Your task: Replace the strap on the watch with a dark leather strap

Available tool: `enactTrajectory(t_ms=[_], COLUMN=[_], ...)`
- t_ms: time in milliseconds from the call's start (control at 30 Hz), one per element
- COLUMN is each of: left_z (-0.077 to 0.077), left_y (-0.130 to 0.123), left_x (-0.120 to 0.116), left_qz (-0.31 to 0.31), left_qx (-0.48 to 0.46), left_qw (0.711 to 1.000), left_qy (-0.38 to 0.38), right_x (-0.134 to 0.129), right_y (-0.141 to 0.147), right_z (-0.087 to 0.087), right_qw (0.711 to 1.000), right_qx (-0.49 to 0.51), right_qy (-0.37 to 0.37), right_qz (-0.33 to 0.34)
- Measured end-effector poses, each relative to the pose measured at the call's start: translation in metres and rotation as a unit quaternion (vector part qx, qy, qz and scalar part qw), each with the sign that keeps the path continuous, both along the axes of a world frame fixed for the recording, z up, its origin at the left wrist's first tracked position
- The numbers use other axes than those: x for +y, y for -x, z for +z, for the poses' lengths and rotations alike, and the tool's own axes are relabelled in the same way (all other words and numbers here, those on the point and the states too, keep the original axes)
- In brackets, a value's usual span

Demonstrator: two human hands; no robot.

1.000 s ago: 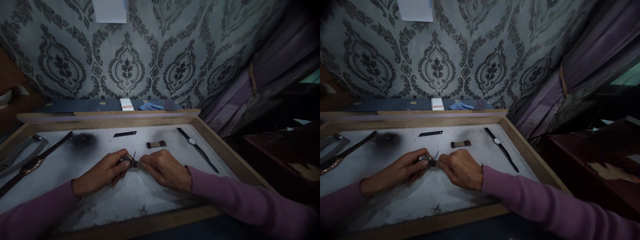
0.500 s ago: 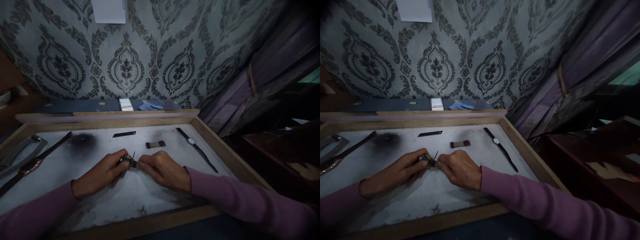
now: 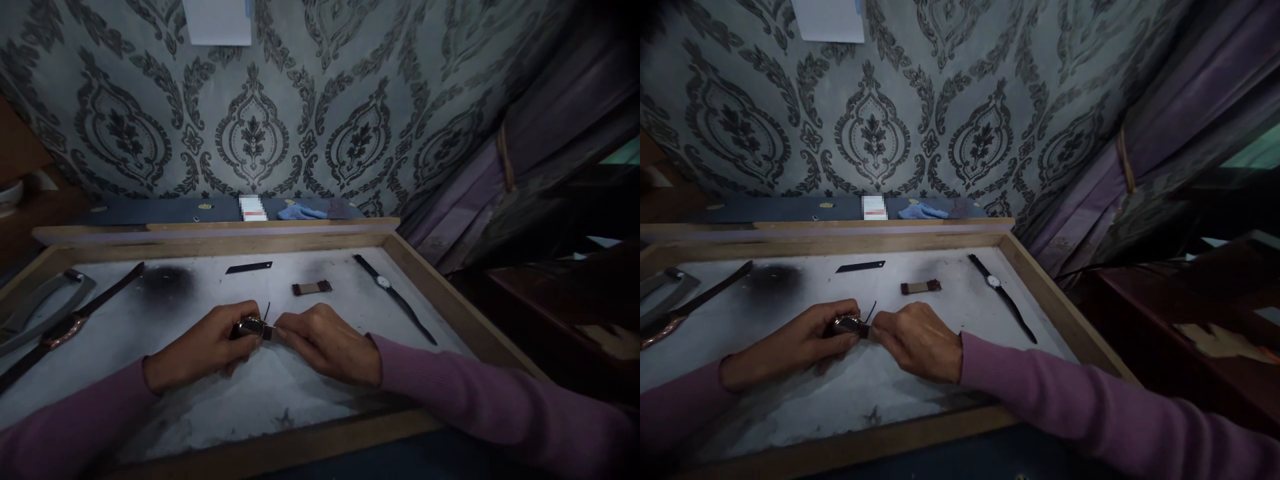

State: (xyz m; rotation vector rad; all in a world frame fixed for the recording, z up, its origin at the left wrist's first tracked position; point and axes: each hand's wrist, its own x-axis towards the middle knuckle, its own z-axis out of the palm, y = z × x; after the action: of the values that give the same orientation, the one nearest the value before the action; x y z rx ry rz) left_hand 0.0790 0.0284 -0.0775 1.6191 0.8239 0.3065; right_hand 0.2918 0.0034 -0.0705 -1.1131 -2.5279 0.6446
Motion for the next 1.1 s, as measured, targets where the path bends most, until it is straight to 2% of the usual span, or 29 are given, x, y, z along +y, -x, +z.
enactTrajectory(t_ms=[333,800,1100], left_z=[0.0019,0.0034,0.0004], left_y=[0.0000,-0.0005,-0.0003], left_x=[0.0054,0.0036,0.0027], left_qz=[-0.010,0.009,0.005], left_qx=[-0.012,-0.025,-0.023], left_qw=[0.999,0.998,0.999], left_qy=[0.036,0.051,0.032], right_x=[0.0012,0.0008,0.0005], right_y=[-0.0012,-0.0017,-0.0015], right_z=[-0.0009,0.0002,0.0003], right_qw=[0.999,0.999,0.999], right_qx=[0.004,0.044,0.048], right_qy=[-0.041,-0.013,-0.002], right_qz=[0.018,0.026,0.017])
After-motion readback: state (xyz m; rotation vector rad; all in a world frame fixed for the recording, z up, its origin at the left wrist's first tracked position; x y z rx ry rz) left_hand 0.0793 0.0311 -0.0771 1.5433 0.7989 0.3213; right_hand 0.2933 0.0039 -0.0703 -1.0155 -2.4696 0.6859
